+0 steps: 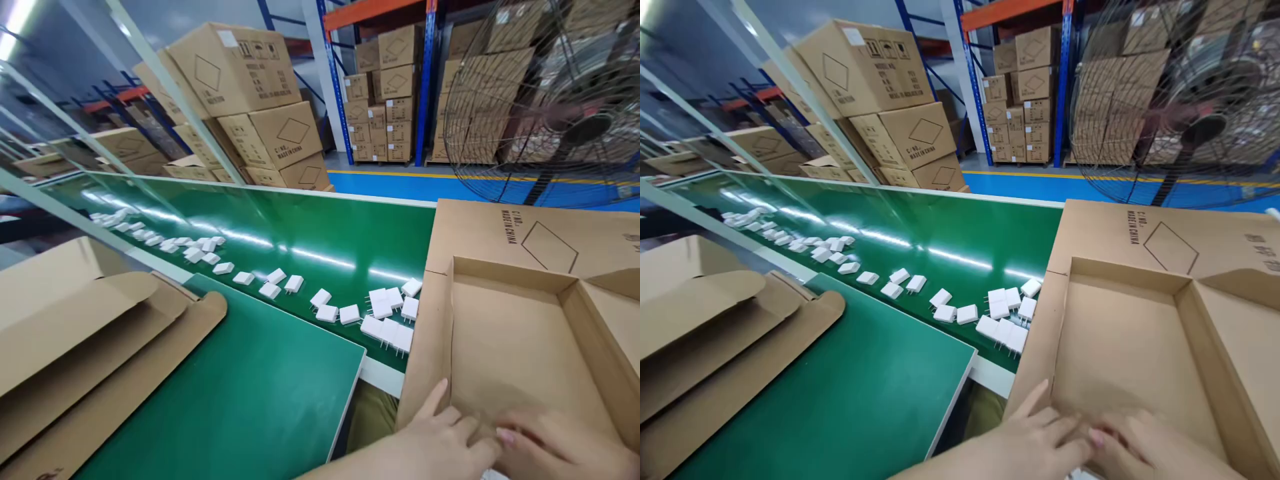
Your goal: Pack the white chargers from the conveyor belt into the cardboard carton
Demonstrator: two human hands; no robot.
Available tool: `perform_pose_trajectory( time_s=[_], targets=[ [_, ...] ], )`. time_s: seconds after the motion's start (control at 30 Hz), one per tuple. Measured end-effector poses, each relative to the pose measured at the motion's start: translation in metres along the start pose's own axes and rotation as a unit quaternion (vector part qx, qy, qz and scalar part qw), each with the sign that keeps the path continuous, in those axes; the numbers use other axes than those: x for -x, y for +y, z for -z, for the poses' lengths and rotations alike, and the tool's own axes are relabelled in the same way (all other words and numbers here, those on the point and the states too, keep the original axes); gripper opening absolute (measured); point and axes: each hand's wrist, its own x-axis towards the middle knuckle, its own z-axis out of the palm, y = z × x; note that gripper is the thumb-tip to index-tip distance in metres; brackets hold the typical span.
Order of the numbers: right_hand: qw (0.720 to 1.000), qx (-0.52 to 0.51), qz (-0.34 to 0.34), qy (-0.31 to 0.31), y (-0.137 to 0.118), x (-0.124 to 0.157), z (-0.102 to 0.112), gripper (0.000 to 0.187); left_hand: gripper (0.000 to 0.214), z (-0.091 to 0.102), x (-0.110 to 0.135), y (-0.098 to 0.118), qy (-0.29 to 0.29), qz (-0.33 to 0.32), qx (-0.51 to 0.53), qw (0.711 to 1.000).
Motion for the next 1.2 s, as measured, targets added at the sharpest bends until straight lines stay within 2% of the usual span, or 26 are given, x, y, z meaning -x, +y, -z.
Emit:
perform_pose_trajectory(
  time_s=[0.03,0.07,0.1,0.17,0.2,0.23,0.3,0.37,0.47,0.53,0.63,0.73,0.8,0.87,0.97,1.1,1.2],
  targets=[
    [0.999,0.033,0.003,-0.015,-0.008,-0.014,0.014,0.038,0.03,0.015,0.003,-0.007,0.005,0.012,0.011,1.0],
    [0.997,0.072,0.01,-0.012,-0.017,-0.03,0.027,0.039,0.031,0.029,0.006,-0.017,0.006,0.053,0.007,0.999],
    [0.993,0.117,0.031,0.005,-0.027,-0.047,0.039,0.038,0.03,0.042,0.01,-0.029,0.001,0.126,-0.017,0.992],
    [0.975,0.203,0.078,0.053,-0.044,-0.085,0.055,0.031,0.034,0.057,0.019,-0.058,-0.023,0.293,-0.094,0.951],
    [0.964,0.238,0.096,0.064,-0.05,-0.105,0.058,0.028,0.036,0.059,0.023,-0.074,-0.037,0.358,-0.126,0.924],
    [0.955,0.268,0.108,0.071,-0.055,-0.126,0.059,0.026,0.036,0.058,0.027,-0.088,-0.041,0.397,-0.145,0.905],
    [0.938,0.315,0.125,0.08,-0.059,-0.165,0.055,0.024,0.035,0.051,0.03,-0.113,-0.048,0.427,-0.157,0.889],
    [0.917,0.361,0.147,0.078,-0.058,-0.2,0.047,0.019,0.035,0.042,0.028,-0.13,-0.056,0.42,-0.155,0.892],
    [0.891,0.414,0.182,0.051,-0.049,-0.242,0.038,0.008,0.032,0.035,0.019,-0.143,-0.072,0.407,-0.15,0.898],
    [0.878,0.435,0.197,0.031,-0.042,-0.26,0.038,0.008,0.031,0.039,0.015,-0.149,-0.083,0.4,-0.142,0.901],
    [0.869,0.454,0.195,0.032,-0.034,-0.27,0.048,0.008,0.028,0.055,0.022,-0.155,-0.087,0.398,-0.13,0.904],
    [0.866,0.457,0.199,0.046,-0.033,-0.26,0.058,0.007,0.021,0.073,0.037,-0.157,-0.064,0.408,-0.128,0.902],
    [0.863,0.452,0.224,0.03,-0.036,-0.247,0.056,0.01,0.022,0.082,0.047,-0.156,-0.054,0.415,-0.127,0.899],
    [0.856,0.448,0.257,0.001,-0.04,-0.234,0.046,0.021,0.022,0.086,0.054,-0.155,-0.048,0.422,-0.125,0.897],
    [0.843,0.454,0.288,-0.016,-0.045,-0.225,0.026,0.029,0.023,0.087,0.06,-0.152,-0.039,0.454,-0.121,0.882],
    [0.829,0.464,0.31,-0.025,-0.049,-0.234,0.009,0.013,0.035,0.08,0.057,-0.147,-0.086,0.491,-0.128,0.857],
    [0.832,0.464,0.303,-0.03,-0.054,-0.244,0.005,0.008,0.04,0.075,0.049,-0.142,-0.112,0.496,-0.133,0.85]
  ],
)
